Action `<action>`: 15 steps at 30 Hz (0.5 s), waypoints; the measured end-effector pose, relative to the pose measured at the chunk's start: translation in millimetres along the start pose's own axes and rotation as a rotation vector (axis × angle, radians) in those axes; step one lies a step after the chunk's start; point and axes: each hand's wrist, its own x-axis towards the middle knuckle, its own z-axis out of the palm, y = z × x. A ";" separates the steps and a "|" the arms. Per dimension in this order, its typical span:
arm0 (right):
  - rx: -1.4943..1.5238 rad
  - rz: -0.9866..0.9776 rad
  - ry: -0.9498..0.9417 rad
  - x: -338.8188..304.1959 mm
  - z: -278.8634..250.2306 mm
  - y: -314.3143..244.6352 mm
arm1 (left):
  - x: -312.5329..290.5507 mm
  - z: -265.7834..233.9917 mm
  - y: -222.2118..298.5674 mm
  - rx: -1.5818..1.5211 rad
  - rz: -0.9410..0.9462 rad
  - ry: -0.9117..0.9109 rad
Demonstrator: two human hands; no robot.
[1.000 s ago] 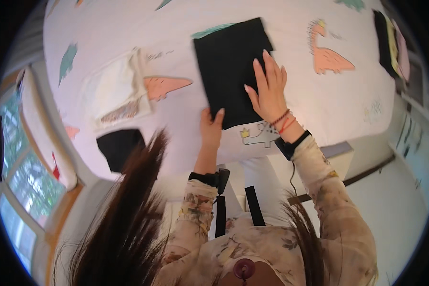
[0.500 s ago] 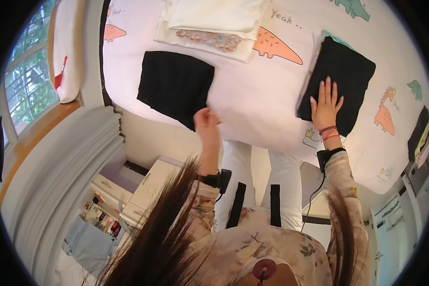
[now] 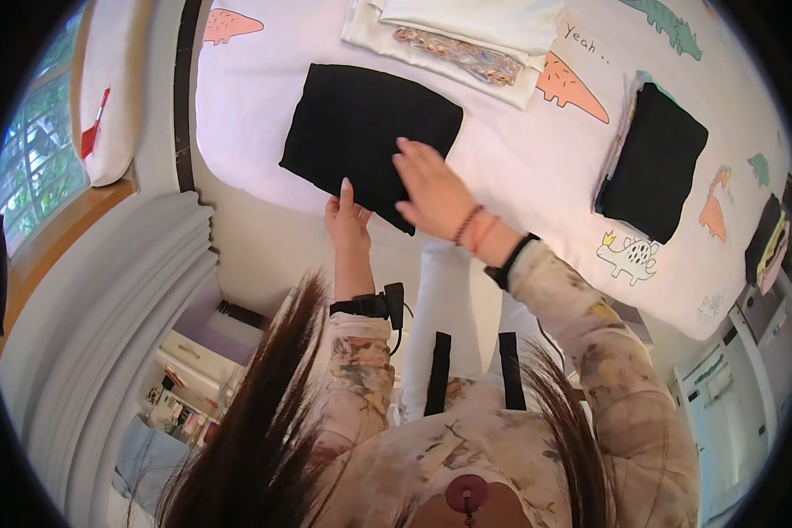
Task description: The person folds various pieces of clothing, including black pants, a floral top, and a yellow shirt, on a bed with a dinosaur-patterned sheet. They then gather the folded items and place them into a white closet shelf.
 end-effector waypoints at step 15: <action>0.202 0.417 -0.067 59.0 36.4 12.4 | -22.6 27.6 61.4 0.202 0.151 -0.493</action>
